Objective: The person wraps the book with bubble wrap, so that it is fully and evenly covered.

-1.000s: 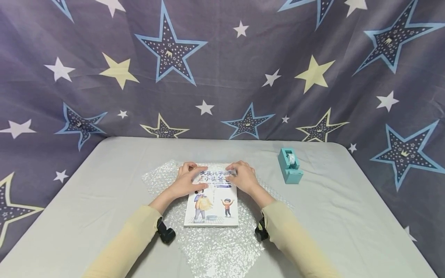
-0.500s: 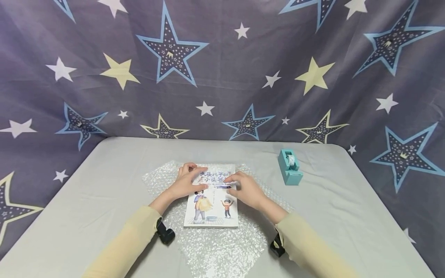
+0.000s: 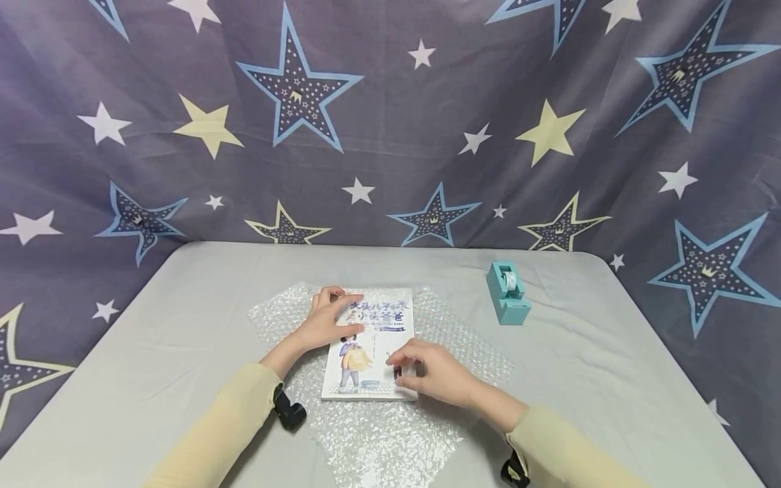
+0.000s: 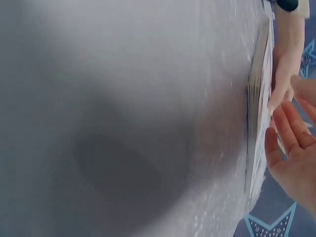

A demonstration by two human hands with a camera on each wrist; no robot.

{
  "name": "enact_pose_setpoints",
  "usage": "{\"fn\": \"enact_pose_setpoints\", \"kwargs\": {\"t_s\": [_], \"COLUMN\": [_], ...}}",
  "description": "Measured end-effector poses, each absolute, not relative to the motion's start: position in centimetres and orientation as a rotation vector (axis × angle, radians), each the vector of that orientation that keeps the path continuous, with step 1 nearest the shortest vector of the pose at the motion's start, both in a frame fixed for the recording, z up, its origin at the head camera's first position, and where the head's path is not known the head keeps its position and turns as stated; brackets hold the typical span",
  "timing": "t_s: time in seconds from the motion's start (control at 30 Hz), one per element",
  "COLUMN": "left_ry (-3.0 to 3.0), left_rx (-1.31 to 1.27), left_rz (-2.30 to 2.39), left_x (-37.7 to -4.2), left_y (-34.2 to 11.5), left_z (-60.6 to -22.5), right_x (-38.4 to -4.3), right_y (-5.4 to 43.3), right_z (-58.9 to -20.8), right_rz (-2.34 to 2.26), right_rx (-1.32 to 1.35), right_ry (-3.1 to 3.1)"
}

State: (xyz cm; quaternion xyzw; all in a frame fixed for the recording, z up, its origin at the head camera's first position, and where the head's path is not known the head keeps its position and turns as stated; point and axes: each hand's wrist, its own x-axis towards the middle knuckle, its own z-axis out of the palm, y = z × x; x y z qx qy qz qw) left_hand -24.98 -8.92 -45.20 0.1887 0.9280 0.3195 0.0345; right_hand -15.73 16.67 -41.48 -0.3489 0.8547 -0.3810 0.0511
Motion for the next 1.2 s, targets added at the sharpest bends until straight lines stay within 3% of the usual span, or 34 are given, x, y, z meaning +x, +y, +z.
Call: {"fn": "enact_pose_setpoints", "kwargs": {"t_s": [0.5,1.2], "left_ry": [2.799,2.819], "left_rx": [0.583,0.578], "left_rz": [1.0,0.995], "left_x": [-24.9,-24.8], "left_y": [-8.8,-8.9], "left_z": [-44.9,-44.8], "right_x": [-11.2,-9.4], "right_y": [16.2,16.3], "right_z": [-41.9,-43.7], "right_rz": [-1.182,-0.946], "right_rx": [-1.416,-1.559], "right_ry": [2.303,2.201]}}
